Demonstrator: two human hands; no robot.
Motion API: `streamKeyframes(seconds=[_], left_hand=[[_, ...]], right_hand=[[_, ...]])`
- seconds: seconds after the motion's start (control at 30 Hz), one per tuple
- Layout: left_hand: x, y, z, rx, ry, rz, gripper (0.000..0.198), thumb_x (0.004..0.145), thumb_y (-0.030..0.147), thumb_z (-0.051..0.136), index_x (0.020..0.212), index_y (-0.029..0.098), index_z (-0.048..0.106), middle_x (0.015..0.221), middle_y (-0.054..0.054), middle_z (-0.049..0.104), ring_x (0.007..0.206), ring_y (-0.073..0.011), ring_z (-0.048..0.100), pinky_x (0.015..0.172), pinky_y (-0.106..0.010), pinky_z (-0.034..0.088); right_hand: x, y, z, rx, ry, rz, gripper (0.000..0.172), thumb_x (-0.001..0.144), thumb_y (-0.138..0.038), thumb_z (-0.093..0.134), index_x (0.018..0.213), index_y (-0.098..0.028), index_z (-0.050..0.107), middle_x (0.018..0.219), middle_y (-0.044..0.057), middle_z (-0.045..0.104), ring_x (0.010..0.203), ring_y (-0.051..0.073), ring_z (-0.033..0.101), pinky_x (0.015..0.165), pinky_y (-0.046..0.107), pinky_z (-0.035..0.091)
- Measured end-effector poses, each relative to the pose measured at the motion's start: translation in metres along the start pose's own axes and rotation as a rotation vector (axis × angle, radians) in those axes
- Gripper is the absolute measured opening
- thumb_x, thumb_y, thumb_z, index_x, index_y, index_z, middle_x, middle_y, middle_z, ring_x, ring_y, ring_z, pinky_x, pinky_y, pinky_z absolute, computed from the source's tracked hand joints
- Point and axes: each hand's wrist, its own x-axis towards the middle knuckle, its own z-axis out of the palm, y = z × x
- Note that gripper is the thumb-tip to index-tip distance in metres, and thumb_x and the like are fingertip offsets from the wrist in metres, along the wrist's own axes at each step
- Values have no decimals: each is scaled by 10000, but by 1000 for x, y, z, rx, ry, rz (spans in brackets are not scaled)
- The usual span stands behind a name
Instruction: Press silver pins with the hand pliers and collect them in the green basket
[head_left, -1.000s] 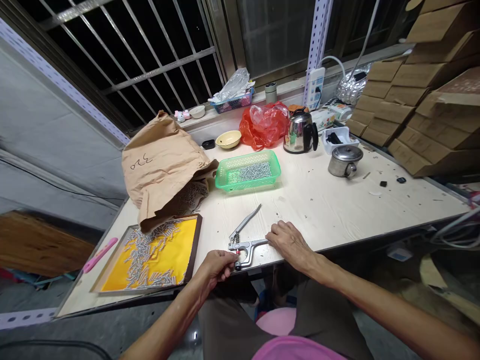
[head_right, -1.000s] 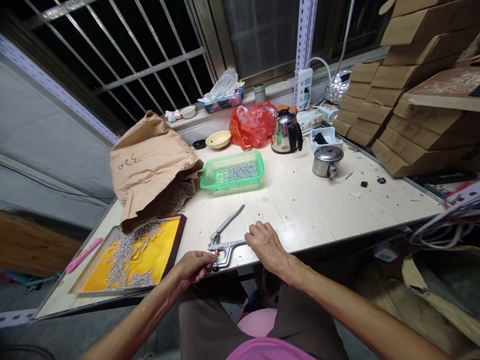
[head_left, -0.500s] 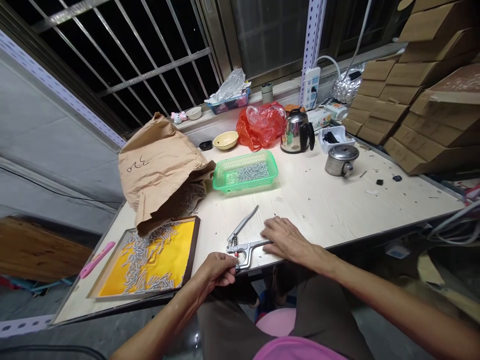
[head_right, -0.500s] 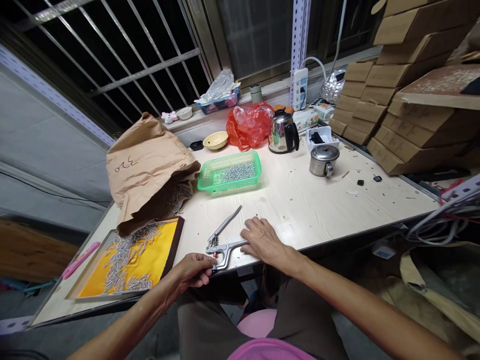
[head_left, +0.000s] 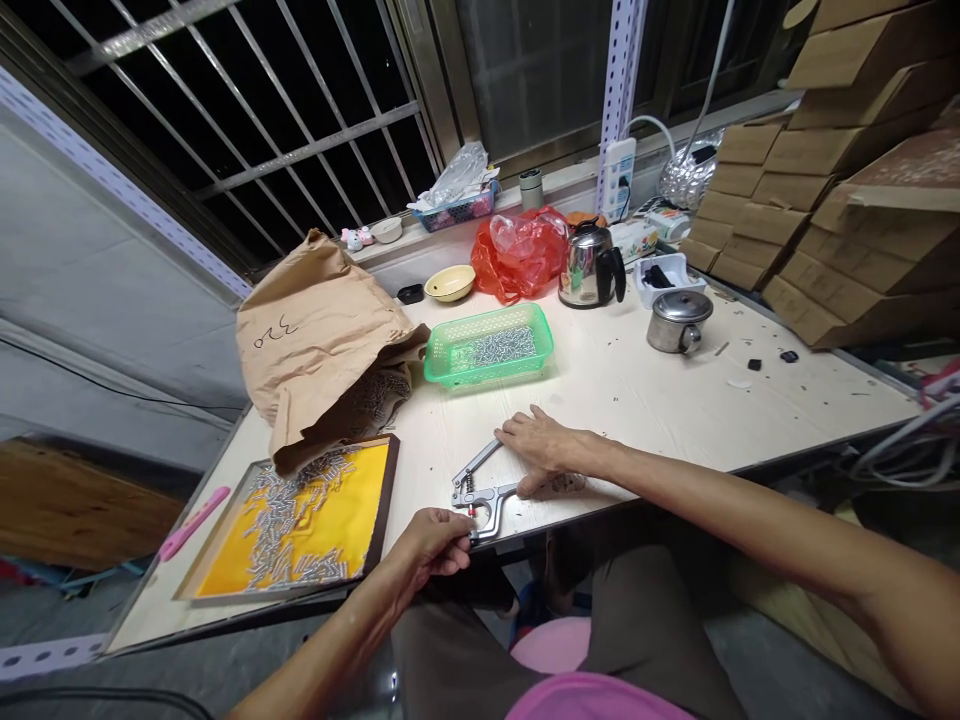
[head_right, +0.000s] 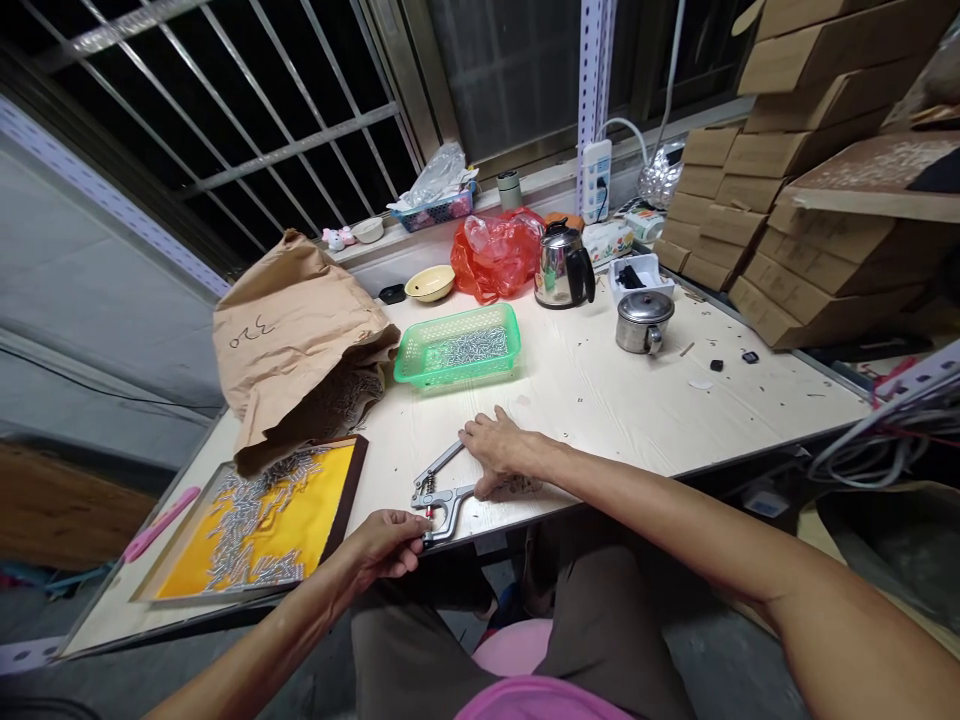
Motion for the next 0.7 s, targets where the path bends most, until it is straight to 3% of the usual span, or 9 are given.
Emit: streamKeyframes(seconds=[0.13,0.2,0.33,0.4,0.47,0.53,0.7], left_hand=[[-1,-2,-1,87,17,29,334,617,419,728,614,138,547,442,36,536,342,-78,499,377,-174,360],[-5,-4,0,230,86,99,336,678,459,665,636,145,552,465,31,536,362,-92,502,396,-197,359],[-16,-6,8,677,426,487,248,794,421,545,777,176,585,686,-16,611,619,-165,603,551,-263,432],[-16,-3,16,860,511,745,186,818,355,533,905,200,588,884,-39,622,841,-199,601,701,-303,462],[-10,4,24,991,483,959,253,815,289,548,1055,211,552,1079,-59,584,1023,-224,537,841,-347,450],[0,14,30,1088,398,1086,399,792,235,580,1177,198,483,1220,-82,521,1142,-243,458,939,-379,411],[19,37,33,1246,217,1105,539,774,250,615,1264,189,398,1191,-92,523,1077,-242,481,920,-389,426]], right_hand=[[-18,-9,8,-21,93,-12,651,719,-439,655,1244,-109,458,1111,158,547,1052,301,459,999,544,230],[-25,-14,12,-10,146,-17,591,765,-379,633,1267,-135,438,1096,139,553,1048,284,465,1005,530,227],[-31,-19,19,27,210,-29,491,793,-292,624,1237,-164,459,1026,103,573,1012,246,483,1020,491,224],[-32,-20,23,35,234,-38,476,795,-270,626,1230,-164,463,1005,91,582,996,236,490,1022,472,230],[-32,-20,27,44,265,-47,492,794,-264,629,1240,-158,452,1010,88,587,995,233,491,1017,453,246],[-33,-19,28,79,288,-46,524,787,-265,636,1255,-145,434,1027,96,589,999,233,490,988,434,287],[-46,-20,15,180,197,86,659,716,-277,700,1274,-74,412,1108,160,552,1043,268,464,898,416,376]])
